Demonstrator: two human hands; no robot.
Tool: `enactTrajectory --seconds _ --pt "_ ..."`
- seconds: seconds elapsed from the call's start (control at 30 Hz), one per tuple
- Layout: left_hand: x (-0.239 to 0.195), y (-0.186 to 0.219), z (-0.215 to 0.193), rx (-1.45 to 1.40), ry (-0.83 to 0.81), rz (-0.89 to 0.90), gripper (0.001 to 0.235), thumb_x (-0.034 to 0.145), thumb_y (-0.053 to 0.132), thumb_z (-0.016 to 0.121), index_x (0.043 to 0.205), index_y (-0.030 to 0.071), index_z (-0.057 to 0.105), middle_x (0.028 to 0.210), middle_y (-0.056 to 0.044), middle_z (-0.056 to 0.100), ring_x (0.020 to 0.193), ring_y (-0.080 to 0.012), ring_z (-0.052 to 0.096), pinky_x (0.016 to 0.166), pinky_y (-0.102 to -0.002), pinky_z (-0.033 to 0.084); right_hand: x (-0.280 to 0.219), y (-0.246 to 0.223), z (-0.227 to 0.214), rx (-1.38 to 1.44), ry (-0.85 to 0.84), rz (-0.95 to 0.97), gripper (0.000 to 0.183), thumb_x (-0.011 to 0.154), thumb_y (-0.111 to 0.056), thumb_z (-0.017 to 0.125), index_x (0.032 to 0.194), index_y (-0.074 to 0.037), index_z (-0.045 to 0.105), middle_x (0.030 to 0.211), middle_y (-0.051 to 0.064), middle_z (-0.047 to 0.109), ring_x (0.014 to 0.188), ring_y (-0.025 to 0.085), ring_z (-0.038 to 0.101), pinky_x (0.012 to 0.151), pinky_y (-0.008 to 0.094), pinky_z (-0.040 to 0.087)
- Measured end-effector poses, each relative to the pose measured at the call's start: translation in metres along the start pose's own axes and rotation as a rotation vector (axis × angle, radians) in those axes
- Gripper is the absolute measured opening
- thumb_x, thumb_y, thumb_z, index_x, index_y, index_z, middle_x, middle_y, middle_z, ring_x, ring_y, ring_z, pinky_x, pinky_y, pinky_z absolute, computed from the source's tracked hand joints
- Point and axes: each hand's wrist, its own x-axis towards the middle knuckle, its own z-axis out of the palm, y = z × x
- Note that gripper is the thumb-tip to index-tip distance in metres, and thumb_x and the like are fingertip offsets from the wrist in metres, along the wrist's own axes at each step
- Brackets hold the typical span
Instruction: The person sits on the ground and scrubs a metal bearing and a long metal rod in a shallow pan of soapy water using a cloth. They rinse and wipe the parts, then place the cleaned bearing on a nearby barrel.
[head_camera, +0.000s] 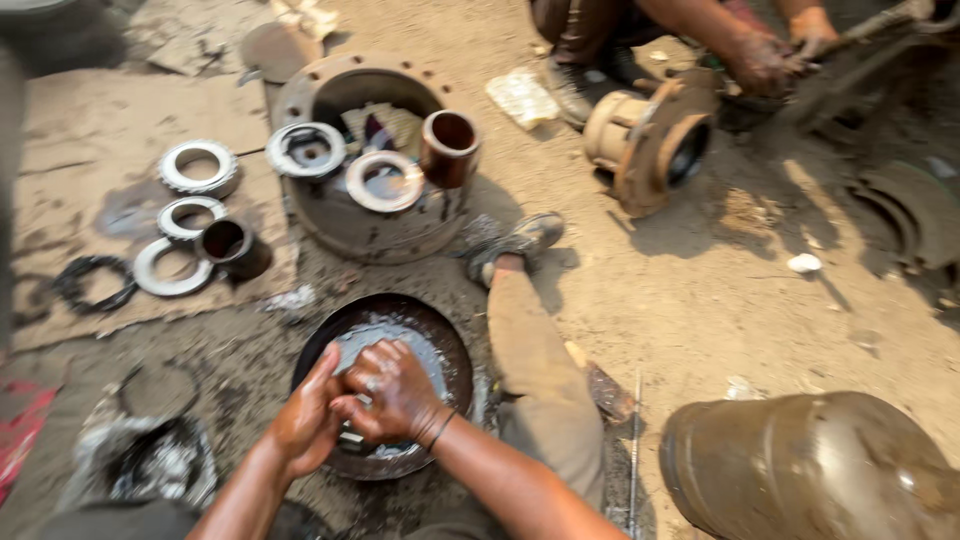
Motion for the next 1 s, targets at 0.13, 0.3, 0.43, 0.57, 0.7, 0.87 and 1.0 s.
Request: enactTrajectory --seconds 0.13,0.3,0.43,0.57,0.7,0.87,1.0 --pt "0.031 -0.016 -0.022 0.135 0.088 -0.055 0.070 0.097 0.061 0.041 0.140 0.007 0.055 0.124 -0.007 0.069 0.117 -0.0177 0.059 0.107 -0.040 0.035 -0.026 0.047 0.048 0.306 0.156 0.744 0.034 0.097 -0.038 0.063 0.085 -0.007 0.066 0.081 0.010 0.065 0.079 0.027 0.063 0.073 0.045 0.049" --pt "0.082 -0.044 -0.060 0.126 0.153 -0.025 0.067 0.100 0.063 0.049 0.140 0.009 0.055 0.111 -0.007 0.062 0.096 -0.0185 0.061 0.082 -0.038 0.047 -0.101 0.091 0.097 0.953 0.237 1.601 0.040 0.104 -0.051 0.054 0.083 -0.017 0.059 0.067 0.000 0.047 0.052 0.014 0.041 0.046 0.035 0.029" --pt "0.098 -0.056 -0.068 0.011 0.203 -0.167 0.064 0.097 0.061 0.055 0.122 0.003 0.064 0.090 -0.014 0.067 0.074 -0.0235 0.065 0.065 -0.042 0.057 -0.112 0.104 0.107 1.037 0.153 1.679 0.040 0.104 -0.054 0.052 0.095 -0.016 0.061 0.073 -0.006 0.052 0.058 0.006 0.045 0.051 0.026 0.036" --pt "0.094 -0.047 -0.049 0.044 0.308 -0.158 0.047 0.093 0.051 0.062 0.113 0.009 0.073 0.079 -0.011 0.069 0.058 -0.0199 0.061 0.055 -0.037 0.052 -0.096 0.110 0.113 1.042 0.035 1.596 0.054 0.103 -0.065 0.048 0.104 -0.013 0.063 0.076 -0.004 0.055 0.061 0.007 0.050 0.053 0.027 0.039" --pt "0.081 -0.054 -0.038 -0.049 0.161 -0.181 0.057 0.091 0.050 0.064 0.110 -0.003 0.067 0.074 -0.018 0.068 0.054 -0.0253 0.065 0.051 -0.041 0.055 -0.109 0.106 0.122 1.216 -0.062 1.670 0.072 0.100 -0.077 0.041 0.109 -0.010 0.063 0.082 0.005 0.063 0.065 0.017 0.062 0.062 0.032 0.053" --pt "0.079 -0.056 -0.037 0.292 0.195 -0.239 0.066 0.093 0.058 0.056 0.118 -0.003 0.068 0.072 -0.018 0.068 0.055 -0.0260 0.065 0.050 -0.039 0.054 -0.104 0.089 0.108 1.558 -0.025 1.733 0.076 0.098 -0.082 0.048 0.120 -0.012 0.063 0.093 0.012 0.065 0.068 0.023 0.063 0.065 0.040 0.054" --pt "0.065 -0.054 -0.031 0.257 0.090 -0.109 0.070 0.092 0.062 0.055 0.125 0.001 0.064 0.097 -0.009 0.069 0.083 -0.0197 0.064 0.074 -0.037 0.052 -0.071 0.053 0.065 1.165 -0.027 1.538 0.078 0.092 -0.083 0.057 0.124 -0.012 0.066 0.096 0.013 0.060 0.078 0.027 0.058 0.065 0.042 0.044"
